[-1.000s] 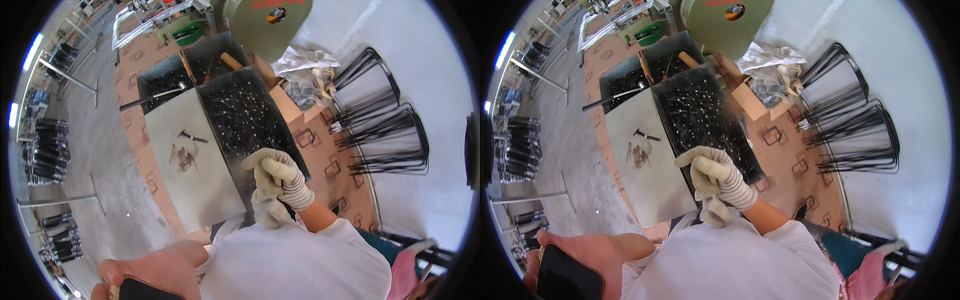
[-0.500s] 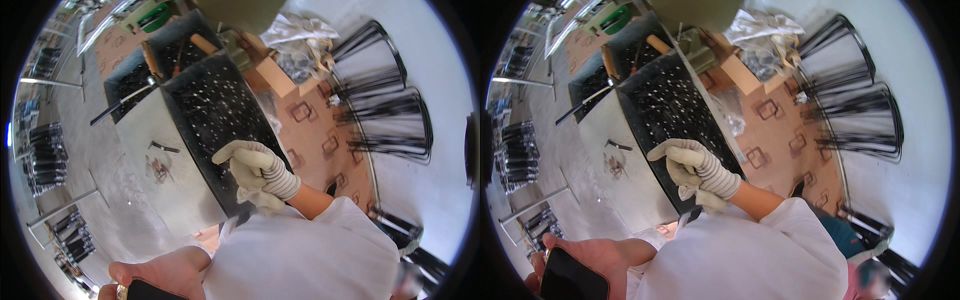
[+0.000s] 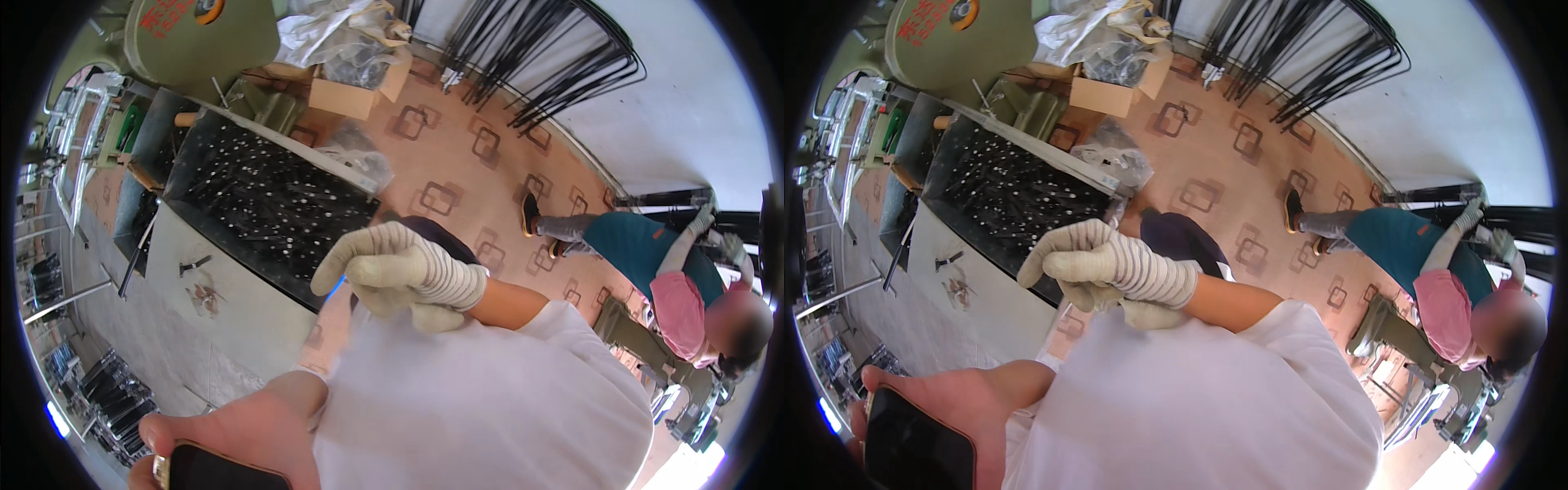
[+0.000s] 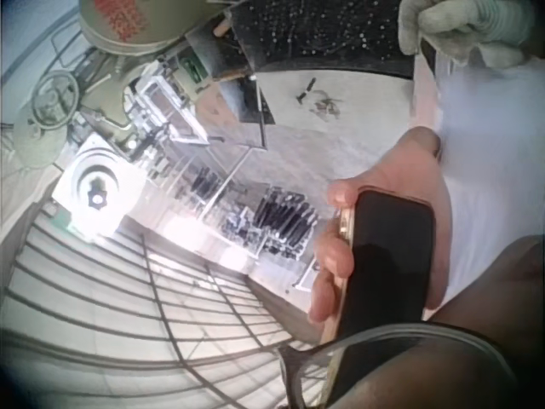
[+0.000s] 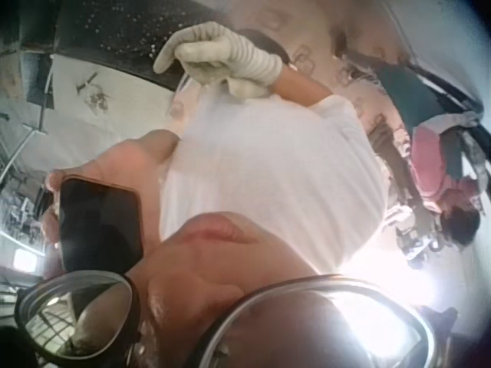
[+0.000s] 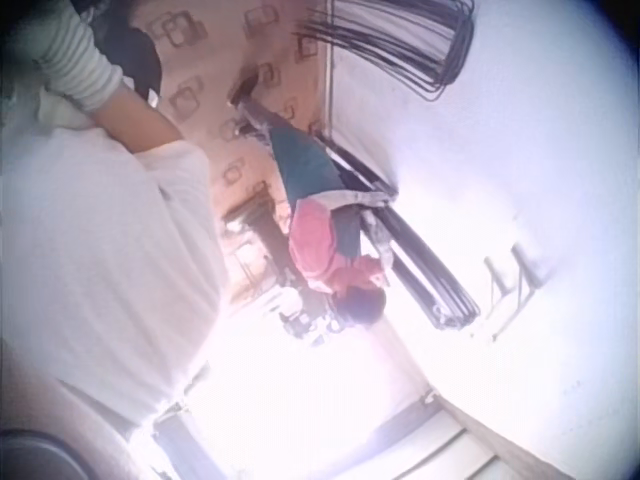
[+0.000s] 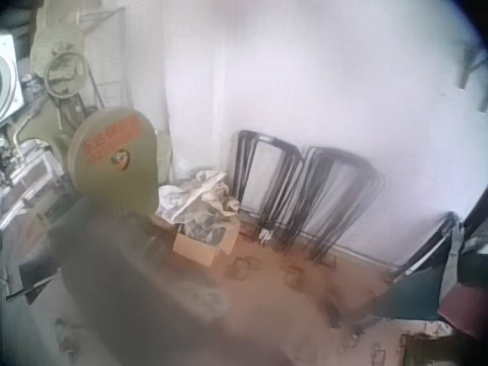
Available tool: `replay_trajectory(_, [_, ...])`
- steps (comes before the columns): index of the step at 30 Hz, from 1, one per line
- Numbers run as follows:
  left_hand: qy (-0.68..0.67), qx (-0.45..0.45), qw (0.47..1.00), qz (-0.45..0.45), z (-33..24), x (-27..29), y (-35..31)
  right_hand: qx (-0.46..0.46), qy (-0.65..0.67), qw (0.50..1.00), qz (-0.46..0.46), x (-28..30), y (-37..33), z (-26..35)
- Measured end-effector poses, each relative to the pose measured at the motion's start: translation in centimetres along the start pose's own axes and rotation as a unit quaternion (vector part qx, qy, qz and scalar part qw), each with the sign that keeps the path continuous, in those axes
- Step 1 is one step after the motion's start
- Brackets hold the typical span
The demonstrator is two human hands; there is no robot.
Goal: The person peels green circular labels from a roll and applies them to the plastic wrapping of bundled black metal frames in a warehouse.
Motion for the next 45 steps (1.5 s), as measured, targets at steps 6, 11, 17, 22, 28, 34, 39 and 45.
replay_trajectory(6, [-0.416, -0.213, 0.874, 0.132, -2.1, -1.8, -0.5, 0.122, -0.042, 0.99, 0.058, 3.6, -4.6, 4.5])
replay_trajectory(11, [-0.434, -0.233, 0.86, 0.129, -6.8, -7.5, -2.5, 0.313, -0.033, 0.949, 0.019, 12.8, -6.4, 12.2])
replay_trajectory(17, [-0.395, -0.256, 0.87, 0.148, -13.0, -16.1, -3.8, 0.348, -0.024, 0.936, 0.048, 17.5, -8.1, 23.2])
replay_trajectory(22, [-0.196, -0.175, 0.96, 0.102, -15.4, -20.0, -4.6, 0.331, -0.038, 0.941, 0.067, 20.1, -7.4, 30.0])
replay_trajectory(28, [-0.253, -0.091, 0.962, 0.056, -16.3, -23.6, -5.6, 0.311, -0.017, 0.946, 0.091, 21.7, -3.5, 34.0])
replay_trajectory(34, [-0.115, 0.215, 0.962, 0.124, -11.1, -21.9, -7.7, 0.3, -0.005, 0.953, 0.032, 17.2, 1.7, 33.7])
replay_trajectory(39, [-0.585, 0.704, 0.384, 0.116, -7.1, -25.9, -9.7, 0.196, -0.017, 0.973, 0.118, 16.6, 7.5, 32.1])
replay_trajectory(45, [-0.528, 0.7, 0.471, 0.094, -1.9, -23.7, -11.7, 0.053, -0.075, 0.98, 0.179, 12.2, 15.4, 30.0])
Point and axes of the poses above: each hand's wrist, its own y-axis towards the middle knuckle, its own x-axis out of the back of the hand, z = x × y, the point moved 1 cm from there along y, towards the middle knuckle, and after that the axes turned 15 degrees about y, right-handed, at the moved point
